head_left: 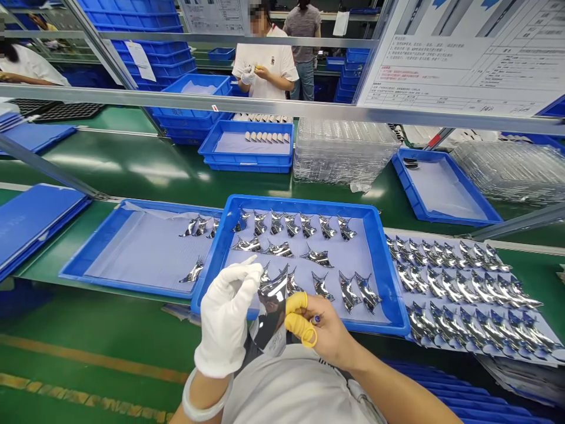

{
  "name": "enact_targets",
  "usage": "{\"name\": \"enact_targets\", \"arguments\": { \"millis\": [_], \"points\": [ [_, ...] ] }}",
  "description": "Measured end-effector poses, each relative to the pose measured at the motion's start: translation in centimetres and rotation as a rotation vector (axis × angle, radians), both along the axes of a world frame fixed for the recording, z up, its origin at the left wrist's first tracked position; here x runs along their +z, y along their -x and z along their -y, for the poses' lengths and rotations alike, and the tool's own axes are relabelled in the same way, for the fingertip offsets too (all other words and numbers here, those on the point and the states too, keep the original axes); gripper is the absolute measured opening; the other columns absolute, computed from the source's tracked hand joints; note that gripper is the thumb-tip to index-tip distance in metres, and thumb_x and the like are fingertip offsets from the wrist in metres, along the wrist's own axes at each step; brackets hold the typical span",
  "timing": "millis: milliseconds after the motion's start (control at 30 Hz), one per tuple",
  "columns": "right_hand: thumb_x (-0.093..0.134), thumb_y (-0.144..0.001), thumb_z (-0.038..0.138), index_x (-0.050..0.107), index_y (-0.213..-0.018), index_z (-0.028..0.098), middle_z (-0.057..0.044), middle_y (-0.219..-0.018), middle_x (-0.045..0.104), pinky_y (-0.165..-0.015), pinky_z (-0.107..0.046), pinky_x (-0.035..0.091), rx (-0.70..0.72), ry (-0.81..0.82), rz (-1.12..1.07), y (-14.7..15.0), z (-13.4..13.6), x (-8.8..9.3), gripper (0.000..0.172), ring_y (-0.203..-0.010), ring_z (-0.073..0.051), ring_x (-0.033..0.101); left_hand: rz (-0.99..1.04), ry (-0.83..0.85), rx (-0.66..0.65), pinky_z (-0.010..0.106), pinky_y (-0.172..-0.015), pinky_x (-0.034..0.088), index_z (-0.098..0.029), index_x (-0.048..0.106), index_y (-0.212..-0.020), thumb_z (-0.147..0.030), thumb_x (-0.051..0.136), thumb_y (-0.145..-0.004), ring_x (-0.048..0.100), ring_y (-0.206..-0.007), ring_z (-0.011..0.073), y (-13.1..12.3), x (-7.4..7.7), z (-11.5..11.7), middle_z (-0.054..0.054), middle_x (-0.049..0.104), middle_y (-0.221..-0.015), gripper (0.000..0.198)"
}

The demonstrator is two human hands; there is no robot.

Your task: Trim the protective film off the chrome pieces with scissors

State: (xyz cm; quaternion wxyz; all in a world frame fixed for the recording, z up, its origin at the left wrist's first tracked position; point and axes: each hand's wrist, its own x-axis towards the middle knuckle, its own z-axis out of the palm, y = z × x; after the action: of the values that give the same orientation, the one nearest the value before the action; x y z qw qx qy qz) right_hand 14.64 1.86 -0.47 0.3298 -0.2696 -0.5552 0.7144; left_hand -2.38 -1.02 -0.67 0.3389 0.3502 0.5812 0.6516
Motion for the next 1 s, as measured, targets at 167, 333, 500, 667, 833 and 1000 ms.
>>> {"name": "enact_targets", "arguments": {
  "millis": [167,333,500,667,833,1000],
  "points": [
    [0.077,-0.084,0.052,0.054,-0.075,0.019,0.009,-0.055,0.037,-0.043,-0.021,0.02,0.006,0.249,-0.088,0.4,0.0,-0.3,0.042,-0.047,-0.006,0.026,0.013,-0.025,0.001,0.037,-0.104,0.051,-0.022,0.072,-0.087,-0.033,0.077,-0.083,0.071,-0.103,0.021,-0.2,0.3,-0.5,0.001,0.077,-0.089,0.013],
    [0.083,-0.08,0.051,0.053,-0.074,0.019,0.013,-0.05,0.03,-0.041,-0.02,0.015,0.009,0.438,-0.196,0.8,0.0,-0.6,0.045,-0.042,-0.002,0.019,0.032,0.008,0.016,0.038,-0.104,0.051,-0.021,0.072,-0.085,-0.035,0.078,-0.081,0.071,-0.097,0.0207,-0.4,0.3,-0.8,0.002,0.075,-0.086,0.016],
    [0.087,-0.074,0.052,0.054,-0.073,0.019,0.013,-0.047,0.036,-0.04,-0.02,0.014,-0.015,0.524,-0.162,0.9,-0.3,-0.5,0.047,-0.037,-0.001,0.02,-0.006,0.046,-0.03,0.037,-0.096,0.054,-0.021,0.07,-0.085,-0.038,0.078,-0.081,0.07,-0.089,0.0199,-0.3,0.9,-1.2,0.004,0.074,-0.087,0.02],
    [0.087,-0.072,0.052,0.056,-0.074,0.018,0.013,-0.048,0.033,-0.04,-0.019,0.011,-0.087,0.477,-0.139,0.8,-0.7,-0.3,0.046,-0.041,-0.002,0.018,-0.112,0.142,-0.25,0.039,-0.096,0.053,-0.022,0.068,-0.108,-0.039,0.088,-0.066,0.068,-0.094,0.0223,0.9,1.7,-1.3,0.004,0.07,-0.096,0.049],
    [0.087,-0.073,0.047,0.053,-0.069,0.018,0.012,-0.052,0.026,-0.041,-0.02,0.01,-0.115,0.418,-0.108,0.5,-0.9,-0.1,0.045,-0.045,-0.003,0.015,-0.203,0.218,-0.279,0.04,-0.104,0.047,-0.025,0.067,-0.11,-0.038,0.087,-0.07,0.063,-0.108,0.0227,1.6,1.6,-1.3,0.004,0.068,-0.109,0.047],
    [0.086,-0.074,0.05,0.056,-0.073,0.018,0.013,-0.049,0.029,-0.04,-0.018,0.01,-0.078,0.499,-0.162,0.5,-0.9,-0.3,0.044,-0.041,-0.002,0.016,-0.167,0.117,-0.144,0.039,-0.106,0.047,-0.023,0.067,-0.088,-0.035,0.082,-0.077,0.066,-0.092,0.0174,0.5,2.2,-1.7,0.0,0.07,-0.09,0.022]
  ]
}}
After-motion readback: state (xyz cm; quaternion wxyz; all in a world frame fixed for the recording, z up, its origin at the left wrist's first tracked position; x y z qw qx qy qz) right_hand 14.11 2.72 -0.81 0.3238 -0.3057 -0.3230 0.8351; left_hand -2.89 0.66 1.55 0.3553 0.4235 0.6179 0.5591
